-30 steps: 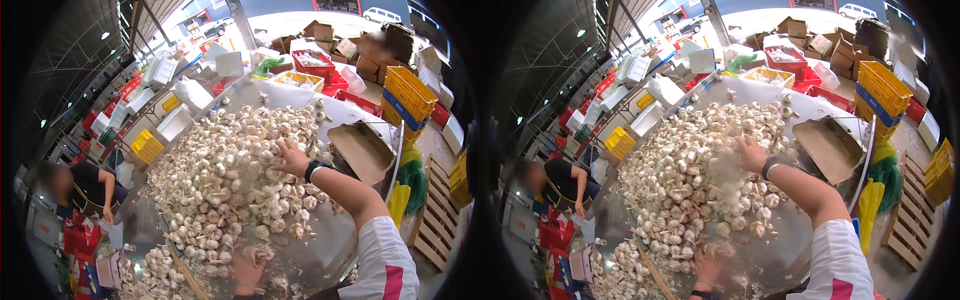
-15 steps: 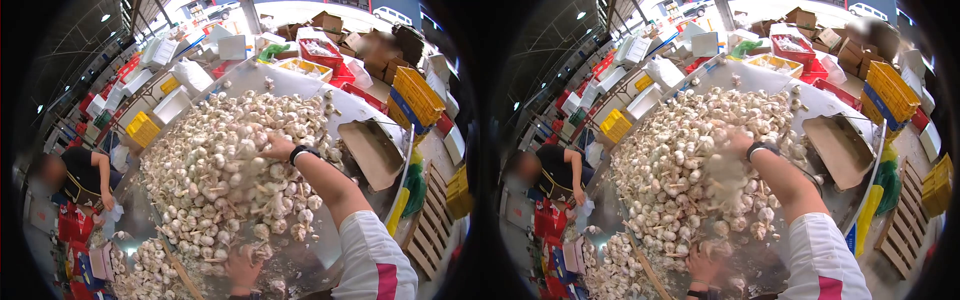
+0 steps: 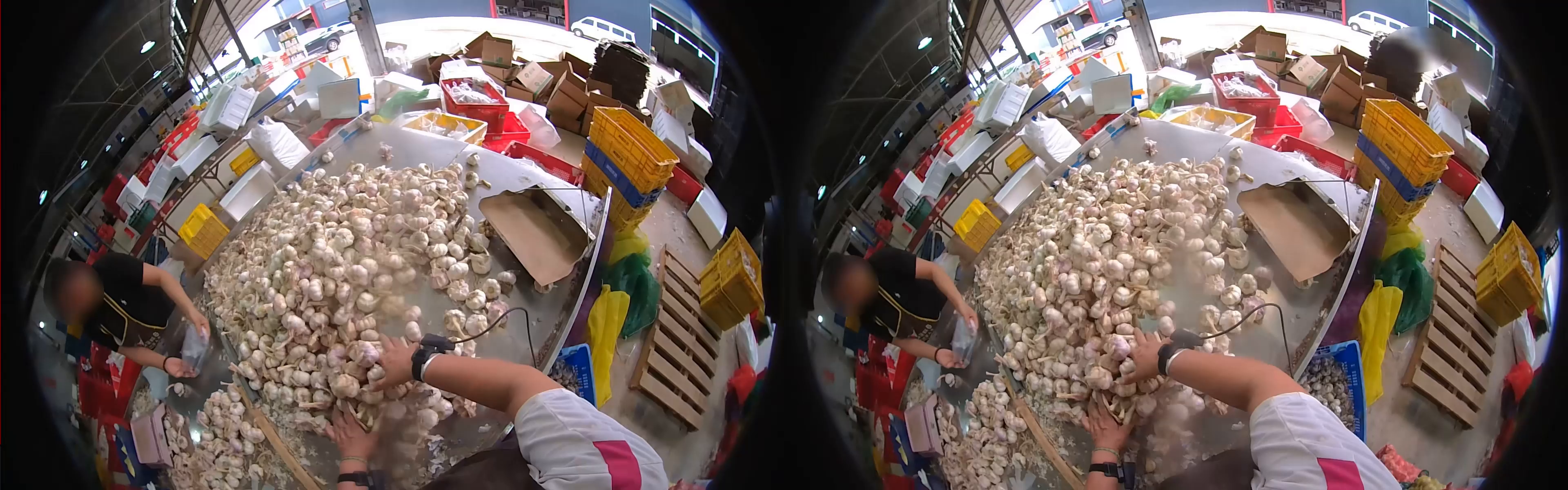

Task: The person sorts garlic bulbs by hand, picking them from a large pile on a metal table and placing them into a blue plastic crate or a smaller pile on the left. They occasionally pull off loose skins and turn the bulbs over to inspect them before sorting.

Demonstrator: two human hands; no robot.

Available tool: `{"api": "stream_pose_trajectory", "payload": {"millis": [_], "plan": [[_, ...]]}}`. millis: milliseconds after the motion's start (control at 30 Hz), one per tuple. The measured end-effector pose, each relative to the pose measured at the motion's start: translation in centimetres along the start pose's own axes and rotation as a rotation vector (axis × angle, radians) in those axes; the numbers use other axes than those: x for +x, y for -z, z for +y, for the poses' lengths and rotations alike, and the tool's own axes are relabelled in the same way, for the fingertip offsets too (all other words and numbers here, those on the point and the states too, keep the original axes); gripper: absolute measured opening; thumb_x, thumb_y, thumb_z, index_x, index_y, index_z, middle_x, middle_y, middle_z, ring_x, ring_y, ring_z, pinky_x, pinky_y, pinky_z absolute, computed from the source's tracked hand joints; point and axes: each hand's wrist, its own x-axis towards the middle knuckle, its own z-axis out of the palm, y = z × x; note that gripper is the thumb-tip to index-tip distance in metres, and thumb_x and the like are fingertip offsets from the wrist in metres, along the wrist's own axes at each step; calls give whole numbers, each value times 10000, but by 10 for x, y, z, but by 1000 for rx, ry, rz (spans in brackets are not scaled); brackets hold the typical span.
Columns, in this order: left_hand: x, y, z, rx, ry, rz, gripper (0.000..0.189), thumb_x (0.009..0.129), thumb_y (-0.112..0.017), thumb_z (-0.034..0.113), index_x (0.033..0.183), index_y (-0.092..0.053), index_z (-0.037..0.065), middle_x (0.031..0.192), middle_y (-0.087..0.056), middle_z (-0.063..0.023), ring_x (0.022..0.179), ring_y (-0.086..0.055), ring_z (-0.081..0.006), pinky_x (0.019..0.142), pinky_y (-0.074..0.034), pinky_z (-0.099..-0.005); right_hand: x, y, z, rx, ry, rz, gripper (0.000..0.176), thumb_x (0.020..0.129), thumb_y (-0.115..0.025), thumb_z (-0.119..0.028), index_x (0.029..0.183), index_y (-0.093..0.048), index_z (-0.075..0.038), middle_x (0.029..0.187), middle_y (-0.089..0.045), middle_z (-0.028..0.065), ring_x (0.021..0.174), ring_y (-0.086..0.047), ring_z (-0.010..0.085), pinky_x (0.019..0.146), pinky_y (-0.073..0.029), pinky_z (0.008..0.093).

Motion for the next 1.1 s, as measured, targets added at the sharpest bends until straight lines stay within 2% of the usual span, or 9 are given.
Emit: {"api": "stream_pose_trajectory", "payload": {"millis": [233,300,367,400,467,567,833,933,1100], "plan": [[-37,-14,-45,88,-20,-61,1219,692,-715,687,1573,-104,108,1550,-251,-261,1450,-223,-415,1148,-132,-611,-62,-38,-22,-14,226,-156,1039,754,-668,-685,1522,-301,-89,1583,-94,330,1449,-177,498,1108,-322,583],[-46,-4,-41,46,-2,-85,1175,707,-751,591,1574,-111,124,1561,-228,-258,1469,-195,-403,1152,-141,-618,-72,-44,8,210,565,-144,860,849,-695,-497,1516,-327,-100,1466,-443,232,1425,-306,407,1130,-338,448],[-50,11,-31,-167,104,-167,1131,707,-784,427,1571,-119,126,1573,-195,-261,1481,-171,-400,1155,-152,-625,-110,26,31,231,323,-127,706,849,-696,-500,1395,-520,-89,1339,-566,200,1203,-563,370,1001,-464,442],[-52,10,-29,-317,113,-82,1109,695,-791,310,1564,-130,109,1587,-158,-254,1485,-154,-405,1157,-142,-638,-109,25,69,288,260,170,622,867,-692,-455,1331,-563,-61,1255,-615,196,1126,-603,361,948,-489,439],[-51,19,-4,-324,44,1,1088,707,-783,292,1561,-136,108,1593,-140,-251,1483,-142,-422,1156,-133,-643,-127,64,121,167,60,632,678,799,-747,-363,1355,-520,-47,1262,-588,194,1166,-568,353,970,-475,420],[-38,13,44,-315,-105,100,1060,760,-757,361,1574,-116,136,1607,-67,-260,1487,-74,-459,1140,-98,-677,-130,88,206,-346,-317,794,738,800,-712,-272,1419,-417,1,1248,-558,243,1172,-551,399,968,-476,449],[-5,-10,80,55,89,-101,1134,811,-591,712,1581,13,139,1595,105,-303,1497,82,-439,1063,59,-750,-135,102,273,-118,-594,540,548,855,-562,-122,1371,-440,16,1190,-600,255,1029,-634,428,880,-519,461],[-8,-16,73,149,82,-135,1159,816,-633,657,1570,54,106,1594,74,-290,1488,33,-458,1059,-11,-764,-144,116,289,-129,-528,505,309,836,-501,-19,1138,-536,34,1044,-660,275,1027,-643,406,876,-509,486],[-7,-16,75,158,106,-159,1166,816,-660,619,1568,80,121,1594,106,-281,1486,12,-464,1058,-34,-765,-156,150,326,-316,-549,665,286,824,-519,-52,1106,-534,-9,897,-681,256,876,-668,427,764,-515,503]]}}
